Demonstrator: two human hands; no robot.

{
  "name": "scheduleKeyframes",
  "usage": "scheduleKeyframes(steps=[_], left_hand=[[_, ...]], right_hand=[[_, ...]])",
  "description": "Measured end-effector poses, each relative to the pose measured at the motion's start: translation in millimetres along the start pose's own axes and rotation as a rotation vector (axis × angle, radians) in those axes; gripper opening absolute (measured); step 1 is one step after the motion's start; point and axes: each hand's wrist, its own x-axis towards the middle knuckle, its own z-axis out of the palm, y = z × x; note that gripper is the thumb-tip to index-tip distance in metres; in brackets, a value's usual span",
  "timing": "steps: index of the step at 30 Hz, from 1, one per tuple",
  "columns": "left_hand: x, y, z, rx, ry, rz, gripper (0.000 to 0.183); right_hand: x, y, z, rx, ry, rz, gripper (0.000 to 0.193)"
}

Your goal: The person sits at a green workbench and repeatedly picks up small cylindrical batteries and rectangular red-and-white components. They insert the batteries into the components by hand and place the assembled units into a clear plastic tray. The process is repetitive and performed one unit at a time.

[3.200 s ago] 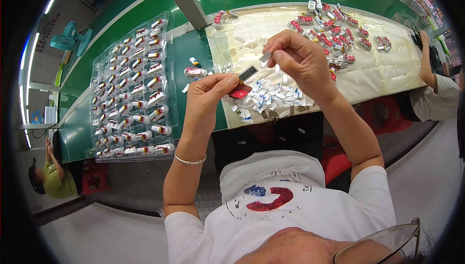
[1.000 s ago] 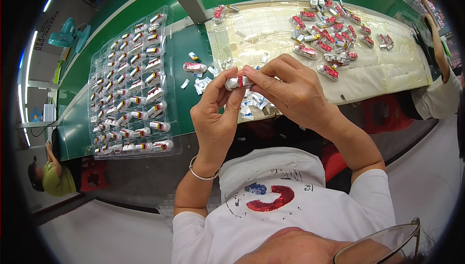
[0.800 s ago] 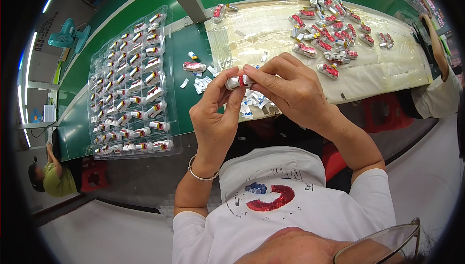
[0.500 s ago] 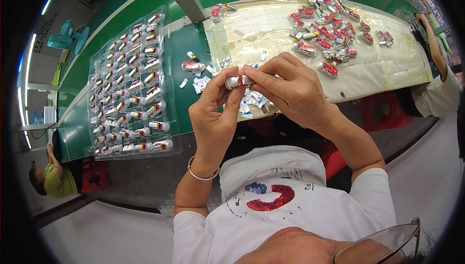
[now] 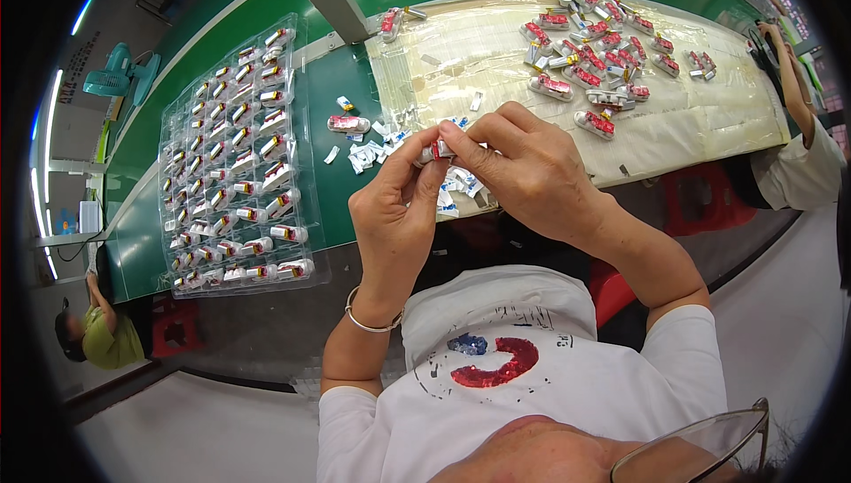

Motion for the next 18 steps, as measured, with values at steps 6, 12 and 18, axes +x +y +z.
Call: scheduleKeyframes(steps=[6, 12, 18], left_hand=[[-0.3, -8.2, 3.7, -0.042, -0.008, -0.044, 0.032], [1.0, -4.5, 9.1, -0.27, -0.008, -0.102, 0.031], [6.6, -19.4, 5.7, -0.475, 0.102, -0.036, 0.023]], right_hand=[[-1.6, -2.0, 0.6, -0.071, -0.02, 0.001, 0.045], [-3.4, -2.9, -1.1, -0.097, -0.012, 0.034, 0.038], [-2.2, -4.3, -0.9, 0.373, 0.129, 0.222, 0.049]])
